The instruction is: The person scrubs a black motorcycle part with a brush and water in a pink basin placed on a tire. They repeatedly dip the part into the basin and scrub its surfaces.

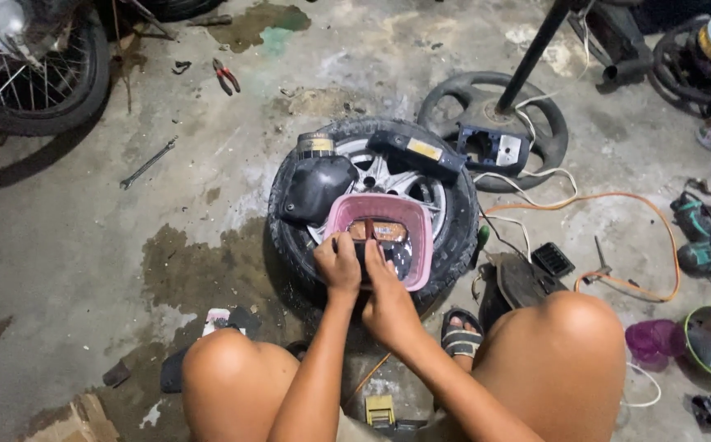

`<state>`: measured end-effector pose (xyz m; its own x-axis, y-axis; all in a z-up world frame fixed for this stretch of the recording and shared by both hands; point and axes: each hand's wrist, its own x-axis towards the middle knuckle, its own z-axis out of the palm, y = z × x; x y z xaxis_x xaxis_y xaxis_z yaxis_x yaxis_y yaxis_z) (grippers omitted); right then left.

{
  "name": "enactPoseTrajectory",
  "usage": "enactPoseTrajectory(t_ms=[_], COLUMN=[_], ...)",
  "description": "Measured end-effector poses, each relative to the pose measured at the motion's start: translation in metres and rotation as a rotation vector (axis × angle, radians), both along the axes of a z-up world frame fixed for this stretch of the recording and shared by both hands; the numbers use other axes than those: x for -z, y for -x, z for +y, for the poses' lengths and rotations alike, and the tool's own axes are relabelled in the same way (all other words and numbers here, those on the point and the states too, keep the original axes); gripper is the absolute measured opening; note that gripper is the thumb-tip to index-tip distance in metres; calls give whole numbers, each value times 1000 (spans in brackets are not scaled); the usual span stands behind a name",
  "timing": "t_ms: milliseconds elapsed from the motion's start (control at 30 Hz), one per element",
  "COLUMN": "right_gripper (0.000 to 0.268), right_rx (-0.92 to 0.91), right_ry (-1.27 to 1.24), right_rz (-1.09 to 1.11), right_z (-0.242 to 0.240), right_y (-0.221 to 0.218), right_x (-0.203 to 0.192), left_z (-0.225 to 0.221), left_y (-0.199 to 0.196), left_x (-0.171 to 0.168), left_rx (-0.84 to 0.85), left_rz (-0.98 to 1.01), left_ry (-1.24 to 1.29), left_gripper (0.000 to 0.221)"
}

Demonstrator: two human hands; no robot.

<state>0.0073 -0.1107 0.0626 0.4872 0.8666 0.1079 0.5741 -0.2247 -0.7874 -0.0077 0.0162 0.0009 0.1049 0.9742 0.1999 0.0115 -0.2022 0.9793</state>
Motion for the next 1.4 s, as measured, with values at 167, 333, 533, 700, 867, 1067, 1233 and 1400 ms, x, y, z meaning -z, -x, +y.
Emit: enactPoseTrajectory(t_ms=[167, 333, 533, 700, 867, 1067, 1233, 1400], right_gripper=[91, 87, 85, 84, 84, 62, 22, 8], right_rx=[-11, -7, 37, 34, -8, 181, 452, 393], right_ry=[-24, -41, -3, -46, -126, -97, -367, -281], right_rz=[-20, -41, -47, -138, -119, 132, 397, 139], right_z=[-2, 1, 5, 0, 2, -3, 2, 0], right_y=[-3, -12, -10, 1, -8, -36, -51, -34], right_x=[-5, 17, -10, 11, 19, -12, 7, -25], left_z=[0, -14, -4, -4, 8, 21, 32, 34], left_y=[1, 11, -2, 2, -2, 9, 8, 6], left_x=[11, -11, 1, -4, 17, 11, 25, 26], left_rx=[-4, -22, 10, 29, 64, 88, 77, 93], left_rz=[15, 54, -29, -34, 22, -203, -318, -347], left_ry=[-24, 16, -14, -20, -57, 136, 391, 426], left_gripper=[33, 33, 31, 32, 34, 35, 31, 31])
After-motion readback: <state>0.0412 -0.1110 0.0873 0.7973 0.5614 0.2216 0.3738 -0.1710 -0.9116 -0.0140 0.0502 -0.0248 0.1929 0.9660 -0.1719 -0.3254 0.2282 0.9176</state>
